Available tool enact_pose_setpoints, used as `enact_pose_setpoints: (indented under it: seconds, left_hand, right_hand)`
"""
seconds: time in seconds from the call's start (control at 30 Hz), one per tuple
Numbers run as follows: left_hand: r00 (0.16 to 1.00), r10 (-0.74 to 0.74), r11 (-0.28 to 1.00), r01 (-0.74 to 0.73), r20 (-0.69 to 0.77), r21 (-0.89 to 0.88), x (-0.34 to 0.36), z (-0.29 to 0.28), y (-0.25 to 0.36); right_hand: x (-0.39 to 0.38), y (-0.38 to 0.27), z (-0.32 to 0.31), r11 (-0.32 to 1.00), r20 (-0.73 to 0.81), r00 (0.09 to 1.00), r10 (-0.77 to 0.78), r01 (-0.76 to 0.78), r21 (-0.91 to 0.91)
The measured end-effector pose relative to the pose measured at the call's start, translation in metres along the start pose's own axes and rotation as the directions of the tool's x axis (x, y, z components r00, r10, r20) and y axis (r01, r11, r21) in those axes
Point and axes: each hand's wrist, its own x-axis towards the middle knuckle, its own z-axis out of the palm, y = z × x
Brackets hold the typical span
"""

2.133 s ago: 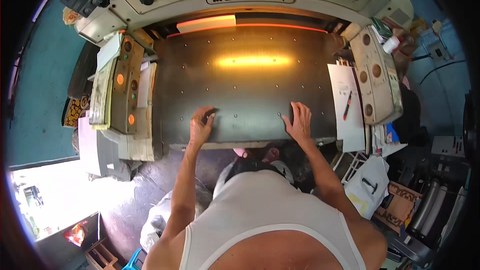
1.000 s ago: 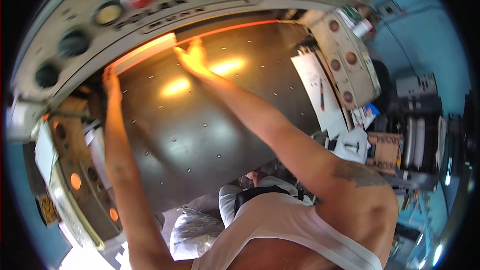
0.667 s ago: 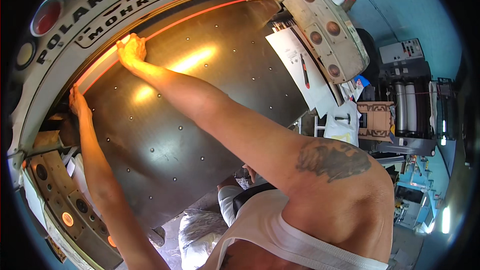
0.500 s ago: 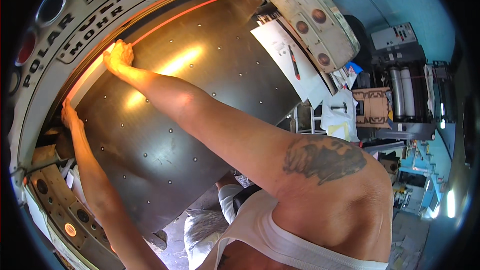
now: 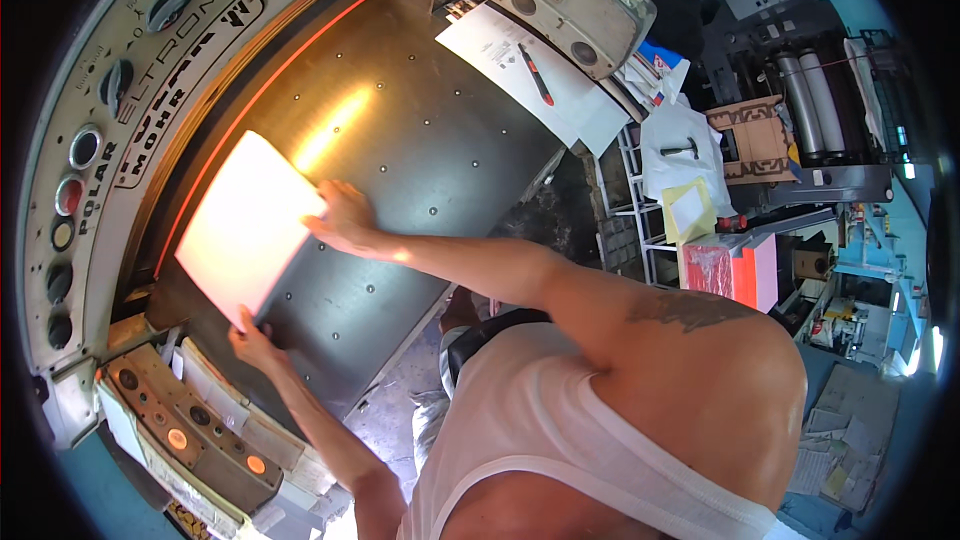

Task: The person is operating a large industrial paper cutter to trim stacks of paper.

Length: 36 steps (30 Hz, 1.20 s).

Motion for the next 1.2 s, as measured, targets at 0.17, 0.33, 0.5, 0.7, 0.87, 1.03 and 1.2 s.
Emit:
enact_pose_setpoints:
  seconds: [0.17,0.33,0.5,0.7,0.87,1.03,1.2]
  left_hand:
    - [0.991,-0.029,0.993,0.044,0.133,-0.108,-0.107,-0.026,-0.029]
    - [0.979,-0.074,0.992,0.092,0.188,-0.091,-0.198,-0.054,-0.046]
    - [0.976,-0.075,0.986,0.103,0.206,-0.133,-0.254,-0.056,-0.067]
    - [0.705,-0.395,0.605,0.682,0.589,-0.411,-0.259,-0.053,-0.079]
    - [0.639,-0.366,0.608,0.714,0.676,-0.347,-0.235,-0.068,-0.099]
    - [0.610,-0.282,0.782,0.593,0.740,-0.190,-0.215,-0.071,-0.091]
    - [0.571,-0.268,0.936,0.344,0.776,0.069,-0.205,-0.101,-0.096]
  right_hand:
    - [-0.092,0.043,-0.087,1.000,0.054,0.999,0.001,-0.001,-0.002]
    - [-0.166,0.072,-0.144,0.990,0.152,0.980,0.130,-0.137,0.036]
    - [-0.204,0.132,-0.154,0.846,0.180,0.918,0.353,-0.396,0.358]
    - [-0.186,0.131,-0.191,0.489,0.597,0.754,0.273,-0.643,0.589]
    - [-0.205,0.140,-0.182,0.573,0.540,0.783,0.307,-0.606,0.552]
    - [-0.247,0.142,-0.216,0.674,0.593,0.757,0.275,-0.591,0.442]
    - [-0.257,0.125,-0.236,0.701,0.675,0.723,0.146,-0.558,0.445]
